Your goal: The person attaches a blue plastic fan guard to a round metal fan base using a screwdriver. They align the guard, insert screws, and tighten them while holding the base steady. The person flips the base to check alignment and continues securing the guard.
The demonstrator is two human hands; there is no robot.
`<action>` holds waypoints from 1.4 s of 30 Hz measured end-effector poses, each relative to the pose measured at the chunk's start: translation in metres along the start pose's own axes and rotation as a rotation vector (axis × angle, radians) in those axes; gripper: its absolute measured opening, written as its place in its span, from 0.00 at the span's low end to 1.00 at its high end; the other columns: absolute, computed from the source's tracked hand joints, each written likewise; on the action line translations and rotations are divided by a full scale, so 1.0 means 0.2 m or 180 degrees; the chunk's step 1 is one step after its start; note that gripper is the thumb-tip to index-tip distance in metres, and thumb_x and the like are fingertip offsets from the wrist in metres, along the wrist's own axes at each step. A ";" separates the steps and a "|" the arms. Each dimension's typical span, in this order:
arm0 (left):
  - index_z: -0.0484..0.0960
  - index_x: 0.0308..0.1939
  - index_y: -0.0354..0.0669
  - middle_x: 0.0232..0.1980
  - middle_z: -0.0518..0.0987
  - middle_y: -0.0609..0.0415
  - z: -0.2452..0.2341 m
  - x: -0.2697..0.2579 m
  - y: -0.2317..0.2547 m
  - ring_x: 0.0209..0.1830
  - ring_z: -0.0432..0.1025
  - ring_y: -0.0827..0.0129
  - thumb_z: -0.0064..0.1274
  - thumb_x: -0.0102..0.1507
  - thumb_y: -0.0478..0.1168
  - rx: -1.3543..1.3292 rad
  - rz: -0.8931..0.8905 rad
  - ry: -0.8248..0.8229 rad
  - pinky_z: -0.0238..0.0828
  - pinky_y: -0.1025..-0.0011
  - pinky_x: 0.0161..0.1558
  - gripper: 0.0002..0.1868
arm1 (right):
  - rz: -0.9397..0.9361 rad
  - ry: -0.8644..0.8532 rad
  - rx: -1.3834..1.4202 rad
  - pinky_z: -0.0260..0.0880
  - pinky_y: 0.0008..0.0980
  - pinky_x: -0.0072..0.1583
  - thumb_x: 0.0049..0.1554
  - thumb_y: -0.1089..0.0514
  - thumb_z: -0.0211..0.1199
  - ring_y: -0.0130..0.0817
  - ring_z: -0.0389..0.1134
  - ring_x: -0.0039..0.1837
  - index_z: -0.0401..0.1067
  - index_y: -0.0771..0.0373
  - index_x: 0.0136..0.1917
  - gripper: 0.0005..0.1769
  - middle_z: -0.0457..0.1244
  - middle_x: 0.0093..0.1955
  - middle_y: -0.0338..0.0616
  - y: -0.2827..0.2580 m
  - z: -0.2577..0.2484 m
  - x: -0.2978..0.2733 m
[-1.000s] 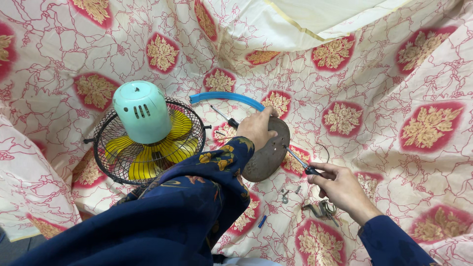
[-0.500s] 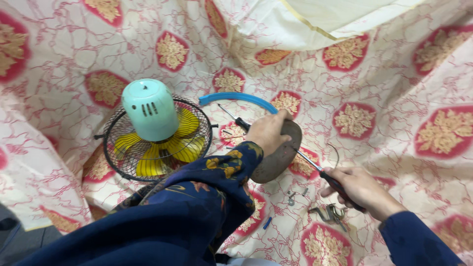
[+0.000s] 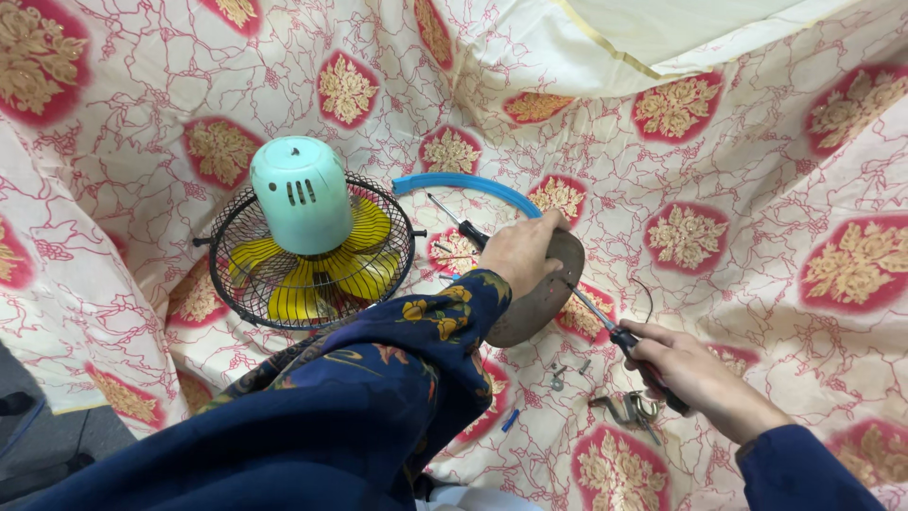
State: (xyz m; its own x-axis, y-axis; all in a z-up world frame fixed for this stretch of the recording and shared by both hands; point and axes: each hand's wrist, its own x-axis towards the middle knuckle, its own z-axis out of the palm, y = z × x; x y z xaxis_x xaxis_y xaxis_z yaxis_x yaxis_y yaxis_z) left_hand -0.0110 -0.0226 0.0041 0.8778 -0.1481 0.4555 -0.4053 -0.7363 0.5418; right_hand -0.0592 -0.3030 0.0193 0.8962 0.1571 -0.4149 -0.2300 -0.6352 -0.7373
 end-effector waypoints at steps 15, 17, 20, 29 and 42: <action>0.72 0.57 0.51 0.49 0.82 0.46 -0.03 0.01 0.04 0.54 0.76 0.51 0.66 0.56 0.44 -0.0124 -0.0174 -0.0122 0.70 0.57 0.55 0.28 | -0.0362 0.0779 -0.1377 0.68 0.32 0.42 0.57 0.48 0.68 0.26 0.69 0.39 0.78 0.50 0.66 0.24 0.72 0.42 0.46 -0.19 -0.01 -0.12; 0.72 0.58 0.51 0.49 0.82 0.46 -0.04 0.01 0.04 0.54 0.76 0.51 0.66 0.57 0.43 -0.0070 -0.0191 -0.0151 0.70 0.57 0.55 0.28 | 0.0033 0.0471 -0.0740 0.67 0.36 0.40 0.61 0.47 0.60 0.28 0.67 0.39 0.76 0.50 0.69 0.23 0.72 0.42 0.48 -0.18 -0.02 -0.11; 0.71 0.58 0.51 0.49 0.82 0.46 -0.04 0.02 0.05 0.54 0.76 0.51 0.65 0.57 0.43 -0.0052 -0.0234 -0.0165 0.70 0.56 0.54 0.27 | 0.0011 0.0121 0.0010 0.67 0.32 0.43 0.61 0.51 0.53 0.26 0.67 0.41 0.75 0.51 0.70 0.26 0.75 0.44 0.43 -0.17 -0.06 -0.10; 0.72 0.56 0.51 0.49 0.81 0.45 -0.06 0.00 0.08 0.53 0.76 0.49 0.65 0.58 0.42 -0.0053 -0.0328 -0.0111 0.71 0.55 0.53 0.25 | -0.0146 0.0719 -0.0347 0.72 0.26 0.47 0.50 0.63 0.72 0.24 0.70 0.44 0.79 0.59 0.64 0.26 0.72 0.46 0.42 -0.20 -0.02 -0.11; 0.71 0.56 0.50 0.51 0.81 0.47 -0.09 -0.02 0.05 0.55 0.75 0.50 0.64 0.58 0.42 -0.0111 -0.0310 -0.0105 0.70 0.55 0.54 0.25 | -0.0167 0.0598 -0.0456 0.64 0.30 0.37 0.58 0.53 0.65 0.26 0.67 0.37 0.78 0.53 0.65 0.22 0.70 0.39 0.43 -0.24 0.00 -0.10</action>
State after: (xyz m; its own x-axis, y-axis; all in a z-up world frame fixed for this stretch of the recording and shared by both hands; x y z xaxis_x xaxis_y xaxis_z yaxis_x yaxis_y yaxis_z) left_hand -0.0231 -0.0169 0.0212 0.9212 -0.0990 0.3762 -0.3258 -0.7249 0.6069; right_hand -0.0659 -0.2748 0.0634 0.9634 0.0577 -0.2617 -0.1372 -0.7327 -0.6666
